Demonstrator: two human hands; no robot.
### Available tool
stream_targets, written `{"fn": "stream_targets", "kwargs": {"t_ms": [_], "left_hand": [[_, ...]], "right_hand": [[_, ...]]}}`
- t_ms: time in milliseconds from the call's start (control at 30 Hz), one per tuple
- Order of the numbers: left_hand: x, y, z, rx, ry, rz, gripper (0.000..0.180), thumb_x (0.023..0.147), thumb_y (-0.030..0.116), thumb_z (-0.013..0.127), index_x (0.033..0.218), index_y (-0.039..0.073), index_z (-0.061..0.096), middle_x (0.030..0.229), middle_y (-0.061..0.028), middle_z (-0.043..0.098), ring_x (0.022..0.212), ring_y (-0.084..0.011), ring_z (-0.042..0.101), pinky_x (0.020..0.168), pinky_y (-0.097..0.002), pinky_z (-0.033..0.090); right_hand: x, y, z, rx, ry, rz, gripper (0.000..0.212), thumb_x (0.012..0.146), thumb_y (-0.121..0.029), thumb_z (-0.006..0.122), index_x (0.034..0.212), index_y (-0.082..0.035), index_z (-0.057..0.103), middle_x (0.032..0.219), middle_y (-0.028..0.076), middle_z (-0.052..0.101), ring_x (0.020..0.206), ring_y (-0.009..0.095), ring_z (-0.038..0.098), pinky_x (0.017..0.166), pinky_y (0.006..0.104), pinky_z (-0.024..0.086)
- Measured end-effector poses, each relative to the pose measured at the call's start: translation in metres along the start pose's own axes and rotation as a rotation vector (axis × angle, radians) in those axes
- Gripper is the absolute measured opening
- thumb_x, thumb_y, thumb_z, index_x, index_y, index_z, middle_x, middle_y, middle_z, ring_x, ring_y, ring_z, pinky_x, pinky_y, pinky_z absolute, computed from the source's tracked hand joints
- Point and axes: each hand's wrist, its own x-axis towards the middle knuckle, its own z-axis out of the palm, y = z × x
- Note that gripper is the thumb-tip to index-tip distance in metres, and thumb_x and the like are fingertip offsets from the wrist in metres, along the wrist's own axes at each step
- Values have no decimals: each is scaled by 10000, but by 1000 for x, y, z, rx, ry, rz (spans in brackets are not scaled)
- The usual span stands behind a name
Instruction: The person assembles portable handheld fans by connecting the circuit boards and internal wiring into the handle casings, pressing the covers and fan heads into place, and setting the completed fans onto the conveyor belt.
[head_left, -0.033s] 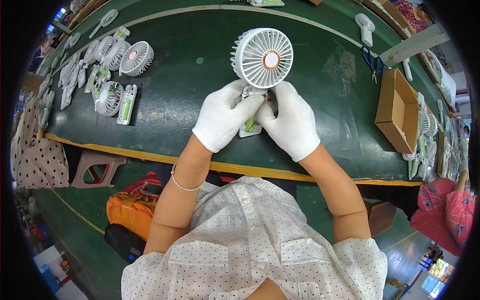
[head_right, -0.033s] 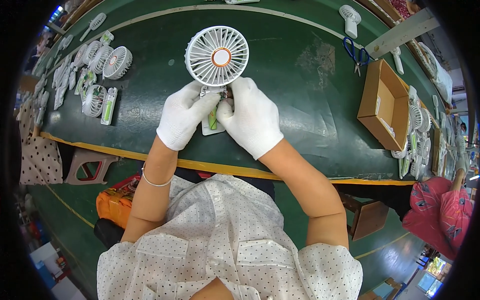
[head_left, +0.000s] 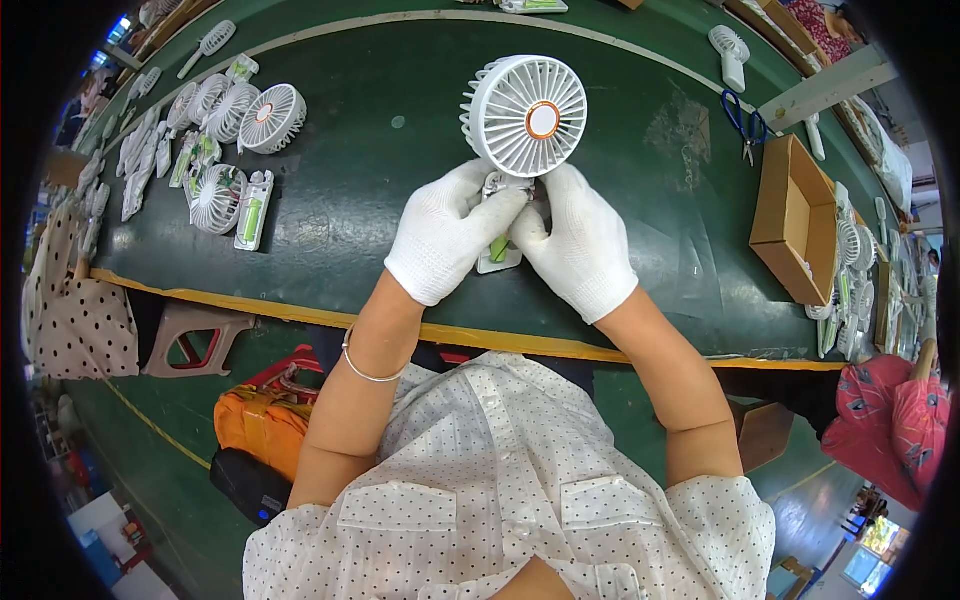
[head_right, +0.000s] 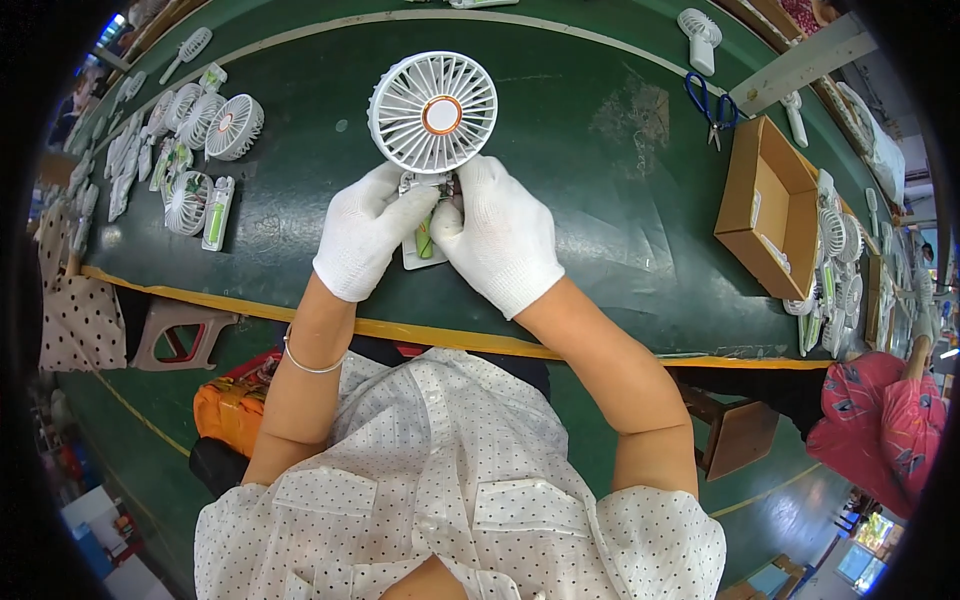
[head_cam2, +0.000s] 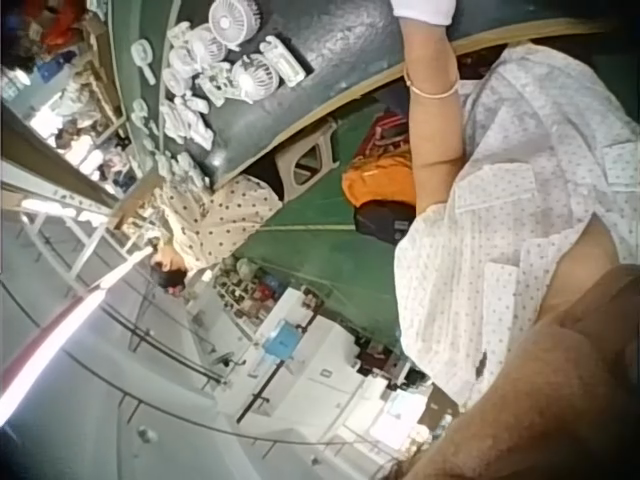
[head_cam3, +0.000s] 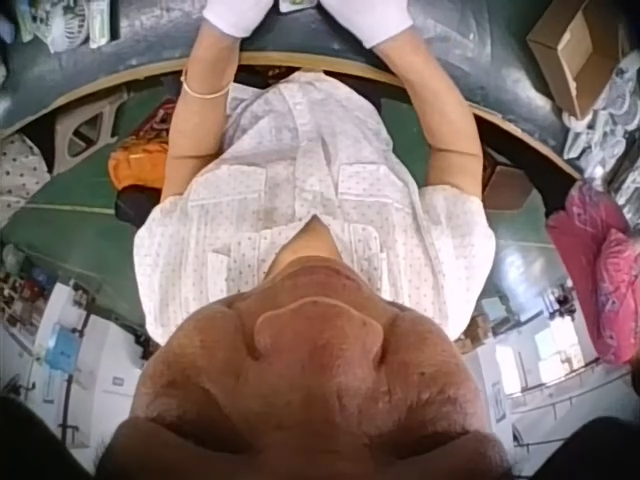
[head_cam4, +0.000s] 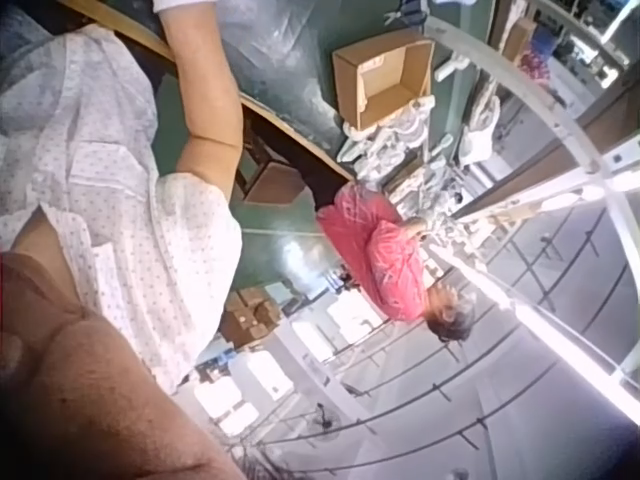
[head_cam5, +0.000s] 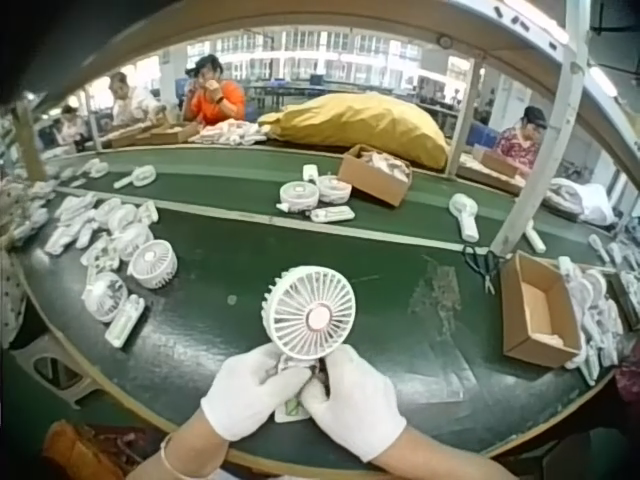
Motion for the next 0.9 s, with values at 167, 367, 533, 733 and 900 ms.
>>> {"fn": "stream_targets", "kwargs": {"t_ms": [167, 367, 533, 733, 900], "left_hand": [[1, -6, 1, -94, -48, 69, 319, 955, 178, 629, 1192, -36, 633, 1067, -82, 700, 926, -103, 645, 806, -249, 524], [6, -15, -4, -452, -69, 5, 322, 977, 140, 548, 1226, -59, 586, 1041, -98, 676, 879, -128, 656, 760, -248, 527], [3, -9, -4, -443, -61, -28, 336, 978, 131, 541, 1251, -64, 565, 1051, -103, 667, 884, -138, 661, 765, -256, 536], [3, -7, -8, -462, -121, -55, 382, 1003, 90, 436, 1329, -103, 488, 1217, -177, 617, 1066, -211, 638, 924, -345, 526], [2, -9, -8, -394, -84, -61, 340, 969, 148, 573, 1252, -39, 589, 1070, -86, 676, 921, -132, 655, 798, -261, 530]], "right_hand": [[13, 13, -16, 526, -300, 197, 329, 857, -138, 599, 1144, 24, 600, 988, 104, 678, 820, 191, 654, 763, 322, 515], [11, 19, -23, 1307, -511, 357, 540, 929, -214, 578, 1383, 64, 489, 1246, 104, 606, 1120, 181, 596, 1001, 340, 466], [9, 20, -21, 1317, -505, 360, 527, 946, -236, 587, 1365, 69, 497, 1240, 111, 607, 1115, 185, 596, 1003, 339, 460], [11, 21, -20, 1391, -530, 393, 529, 948, -250, 613, 1353, 72, 503, 1237, 118, 604, 1114, 187, 592, 994, 337, 461], [10, 20, -18, 1328, -509, 391, 525, 952, -248, 615, 1353, 73, 505, 1201, 108, 615, 1069, 178, 607, 955, 325, 478]]}}
